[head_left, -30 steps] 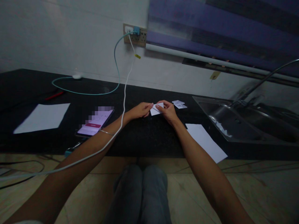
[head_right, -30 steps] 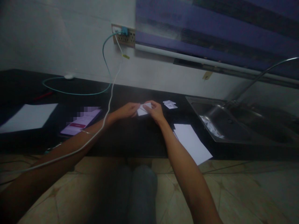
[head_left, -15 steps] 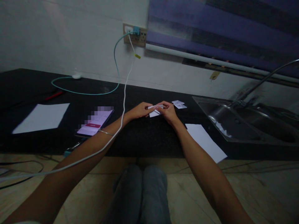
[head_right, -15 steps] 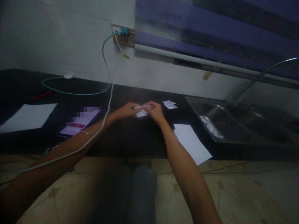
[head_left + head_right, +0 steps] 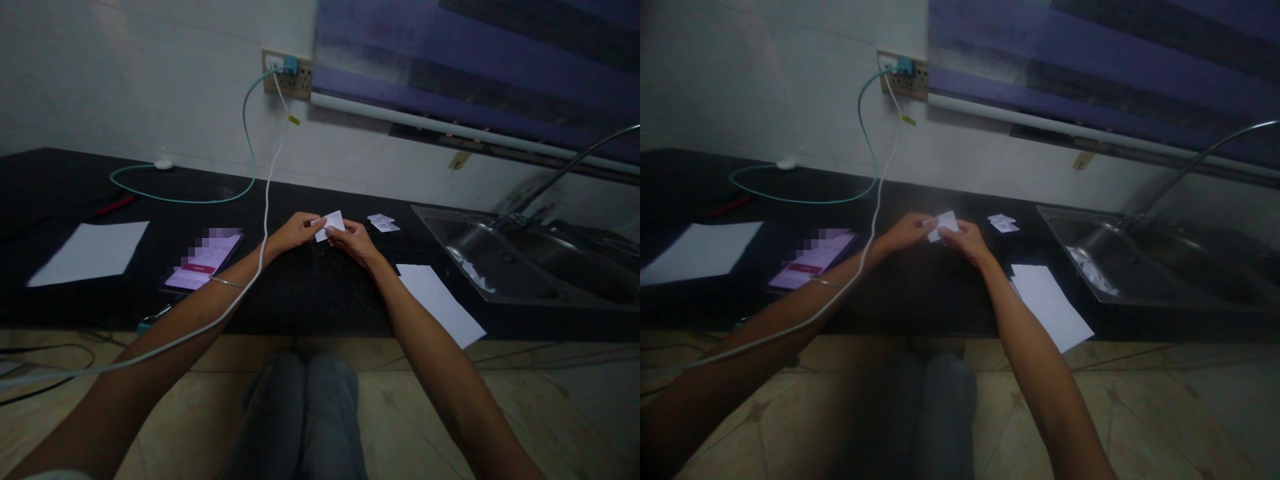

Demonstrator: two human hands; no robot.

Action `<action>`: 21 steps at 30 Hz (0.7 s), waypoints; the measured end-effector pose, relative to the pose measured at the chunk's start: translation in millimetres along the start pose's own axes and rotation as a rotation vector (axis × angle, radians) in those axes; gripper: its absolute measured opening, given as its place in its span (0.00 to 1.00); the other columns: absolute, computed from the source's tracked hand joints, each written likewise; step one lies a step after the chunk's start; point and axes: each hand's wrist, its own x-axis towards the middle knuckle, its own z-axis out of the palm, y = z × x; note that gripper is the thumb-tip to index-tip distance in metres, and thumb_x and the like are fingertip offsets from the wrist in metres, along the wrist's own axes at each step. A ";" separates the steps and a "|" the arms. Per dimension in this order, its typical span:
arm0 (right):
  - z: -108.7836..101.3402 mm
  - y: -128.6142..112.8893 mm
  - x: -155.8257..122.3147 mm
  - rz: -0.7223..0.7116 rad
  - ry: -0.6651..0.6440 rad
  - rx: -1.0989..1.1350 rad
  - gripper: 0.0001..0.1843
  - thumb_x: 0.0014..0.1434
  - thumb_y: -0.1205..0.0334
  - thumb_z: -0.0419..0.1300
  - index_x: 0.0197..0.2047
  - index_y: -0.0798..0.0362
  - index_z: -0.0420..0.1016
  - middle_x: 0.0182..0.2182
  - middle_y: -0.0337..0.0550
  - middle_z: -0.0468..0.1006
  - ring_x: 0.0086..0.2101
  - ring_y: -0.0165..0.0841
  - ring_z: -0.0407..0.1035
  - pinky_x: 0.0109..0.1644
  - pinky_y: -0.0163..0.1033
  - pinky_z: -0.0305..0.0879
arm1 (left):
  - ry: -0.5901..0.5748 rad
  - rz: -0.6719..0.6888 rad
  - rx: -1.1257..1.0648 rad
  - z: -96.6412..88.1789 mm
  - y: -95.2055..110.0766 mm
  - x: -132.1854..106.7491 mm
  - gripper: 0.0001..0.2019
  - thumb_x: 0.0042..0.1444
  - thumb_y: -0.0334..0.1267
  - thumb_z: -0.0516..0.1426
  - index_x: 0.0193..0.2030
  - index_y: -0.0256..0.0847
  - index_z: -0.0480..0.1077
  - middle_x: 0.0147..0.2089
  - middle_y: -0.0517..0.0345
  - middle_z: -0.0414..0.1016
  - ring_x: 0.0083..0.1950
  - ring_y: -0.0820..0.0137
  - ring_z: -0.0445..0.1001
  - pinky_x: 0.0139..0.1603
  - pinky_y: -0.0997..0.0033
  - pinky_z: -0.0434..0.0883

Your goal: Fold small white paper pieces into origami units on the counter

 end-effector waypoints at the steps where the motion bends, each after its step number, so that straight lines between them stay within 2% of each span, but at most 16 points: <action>1: -0.1 0.8 -0.1 -0.014 -0.007 -0.016 0.24 0.42 0.47 0.77 0.39 0.52 0.82 0.31 0.41 0.81 0.28 0.30 0.72 0.34 0.38 0.70 | 0.013 0.008 0.022 1.3 1.7 -0.2 0.20 0.65 0.49 0.54 0.29 0.36 0.71 0.24 0.62 0.66 0.25 0.75 0.63 0.26 0.75 0.58; 6: -2.8 3.9 1.7 -0.078 0.002 -0.086 0.23 0.42 0.46 0.76 0.38 0.52 0.84 0.30 0.41 0.82 0.27 0.30 0.71 0.33 0.38 0.70 | 0.036 0.007 0.049 6.4 8.9 -1.0 0.17 0.63 0.46 0.56 0.27 0.36 0.71 0.23 0.62 0.67 0.25 0.76 0.63 0.25 0.76 0.57; 10: -6.4 3.7 2.5 -0.089 0.014 -0.110 0.23 0.43 0.45 0.76 0.38 0.53 0.84 0.33 0.43 0.83 0.28 0.31 0.73 0.35 0.38 0.72 | -0.016 -0.002 -0.028 3.5 7.0 -1.0 0.21 0.65 0.50 0.54 0.27 0.37 0.70 0.21 0.62 0.66 0.22 0.77 0.62 0.23 0.77 0.57; 14: -7.9 1.6 1.7 -0.054 0.014 -0.084 0.25 0.42 0.44 0.76 0.39 0.53 0.84 0.34 0.45 0.84 0.29 0.33 0.75 0.37 0.39 0.74 | -0.033 -0.002 -0.062 -3.0 4.2 -1.5 0.26 0.66 0.54 0.53 0.22 0.38 0.67 0.17 0.64 0.63 0.20 0.78 0.59 0.23 0.77 0.54; 18: -7.4 -0.4 1.1 -0.043 -0.017 -0.066 0.26 0.42 0.43 0.76 0.38 0.53 0.83 0.32 0.45 0.84 0.28 0.31 0.75 0.37 0.38 0.74 | -0.027 -0.050 -0.100 -7.3 5.5 -1.0 0.27 0.66 0.54 0.54 0.20 0.38 0.66 0.16 0.64 0.61 0.18 0.79 0.58 0.23 0.76 0.53; 21: -8.1 -0.3 1.9 -0.071 0.038 -0.071 0.26 0.41 0.43 0.76 0.38 0.54 0.83 0.28 0.44 0.83 0.26 0.31 0.75 0.34 0.38 0.74 | -0.075 -0.072 -0.148 -8.5 7.0 -0.2 0.28 0.67 0.56 0.52 0.21 0.38 0.67 0.16 0.63 0.63 0.18 0.78 0.59 0.23 0.75 0.55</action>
